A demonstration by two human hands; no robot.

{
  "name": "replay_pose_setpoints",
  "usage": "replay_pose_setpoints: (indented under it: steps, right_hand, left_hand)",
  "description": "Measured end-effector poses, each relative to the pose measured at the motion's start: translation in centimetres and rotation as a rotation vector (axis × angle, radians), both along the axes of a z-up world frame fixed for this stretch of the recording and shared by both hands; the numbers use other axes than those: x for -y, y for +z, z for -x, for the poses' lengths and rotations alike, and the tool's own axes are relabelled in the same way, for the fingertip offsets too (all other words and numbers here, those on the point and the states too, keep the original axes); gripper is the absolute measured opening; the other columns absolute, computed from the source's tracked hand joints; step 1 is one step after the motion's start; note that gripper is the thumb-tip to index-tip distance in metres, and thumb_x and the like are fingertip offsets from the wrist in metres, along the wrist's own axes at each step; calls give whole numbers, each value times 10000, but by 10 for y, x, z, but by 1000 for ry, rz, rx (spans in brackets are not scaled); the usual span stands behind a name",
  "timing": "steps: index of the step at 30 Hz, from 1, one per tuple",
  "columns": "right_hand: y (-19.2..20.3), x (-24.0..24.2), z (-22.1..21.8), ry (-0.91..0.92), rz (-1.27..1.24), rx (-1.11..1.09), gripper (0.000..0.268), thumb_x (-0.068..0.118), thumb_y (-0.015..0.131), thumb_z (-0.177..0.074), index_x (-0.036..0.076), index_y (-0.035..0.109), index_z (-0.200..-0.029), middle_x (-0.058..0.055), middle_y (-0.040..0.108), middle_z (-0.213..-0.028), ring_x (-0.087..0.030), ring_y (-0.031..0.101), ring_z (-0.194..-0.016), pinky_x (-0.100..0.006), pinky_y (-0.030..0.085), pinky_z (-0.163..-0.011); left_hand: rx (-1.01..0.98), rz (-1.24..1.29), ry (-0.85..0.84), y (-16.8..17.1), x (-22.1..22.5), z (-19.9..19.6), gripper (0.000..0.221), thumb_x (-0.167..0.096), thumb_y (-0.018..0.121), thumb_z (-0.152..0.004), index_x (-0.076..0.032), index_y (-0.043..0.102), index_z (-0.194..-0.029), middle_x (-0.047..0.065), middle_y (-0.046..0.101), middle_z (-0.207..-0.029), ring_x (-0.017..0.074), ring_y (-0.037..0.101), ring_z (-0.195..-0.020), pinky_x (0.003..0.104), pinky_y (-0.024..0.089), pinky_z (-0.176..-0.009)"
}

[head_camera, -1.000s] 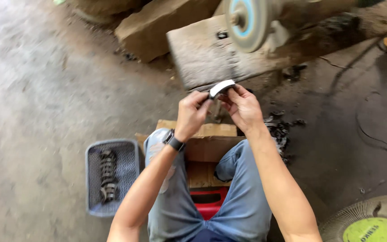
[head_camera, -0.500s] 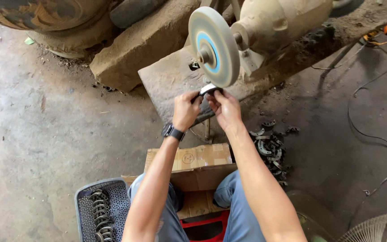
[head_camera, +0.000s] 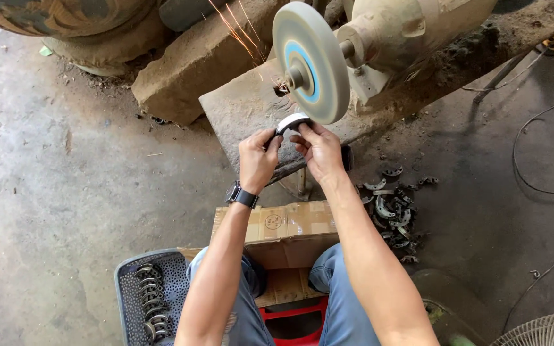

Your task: Grinding motorcycle brake shoes on a bench grinder.

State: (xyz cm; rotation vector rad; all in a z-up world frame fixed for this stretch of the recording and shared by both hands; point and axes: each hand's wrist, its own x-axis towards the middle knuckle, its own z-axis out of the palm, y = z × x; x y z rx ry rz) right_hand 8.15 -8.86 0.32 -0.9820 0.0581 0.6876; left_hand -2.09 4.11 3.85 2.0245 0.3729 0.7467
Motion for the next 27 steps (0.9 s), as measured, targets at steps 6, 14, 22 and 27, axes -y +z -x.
replay_pose_setpoints:
  steps: [6, 14, 22, 27]
  right_hand:
    - [-22, 7, -11, -51, -50, -50, 227, 104, 658, -997, 46, 703, -1212, -67, 755, -1030, -160, 705, -810, -256, 555, -639]
    - [-7, 0, -4, 1, -20, -32, 230, 158, 646, -1000, 61, 685, -1205, -78, 765, -1073, -162, 709, -779, -248, 539, -617]
    - [-27, 10, -16, -63, -1, -63, 245, 156, 641, -1014, 49, 690, -1230, -94, 766, -1062, -157, 708, -773, -250, 536, -617]
    - [2, -10, 1, 49, -16, -19, 220, 151, 616, -1024, 41, 682, -1202, -91, 768, -1068, -176, 727, -799, -265, 572, -636]
  left_hand:
    - [3, -42, -8, -1, 8, -8, 115, -50, 747, -877, 5, 739, -978, 155, 696, -807, 274, 679, -692, 373, 512, -643]
    - [26, -40, 39, 10, 4, -4, 123, -43, 727, -901, 0, 728, -1017, 150, 675, -805, 289, 657, -681, 388, 498, -634]
    - [95, -99, 11, -1, 11, -18, 129, -20, 741, -888, 13, 712, -1009, 171, 680, -853, 341, 664, -756, 410, 504, -677]
    - [44, 29, 49, 10, -9, 3, 161, -1, 722, -908, 2, 735, -1068, 141, 691, -827, 258, 677, -682, 354, 513, -633]
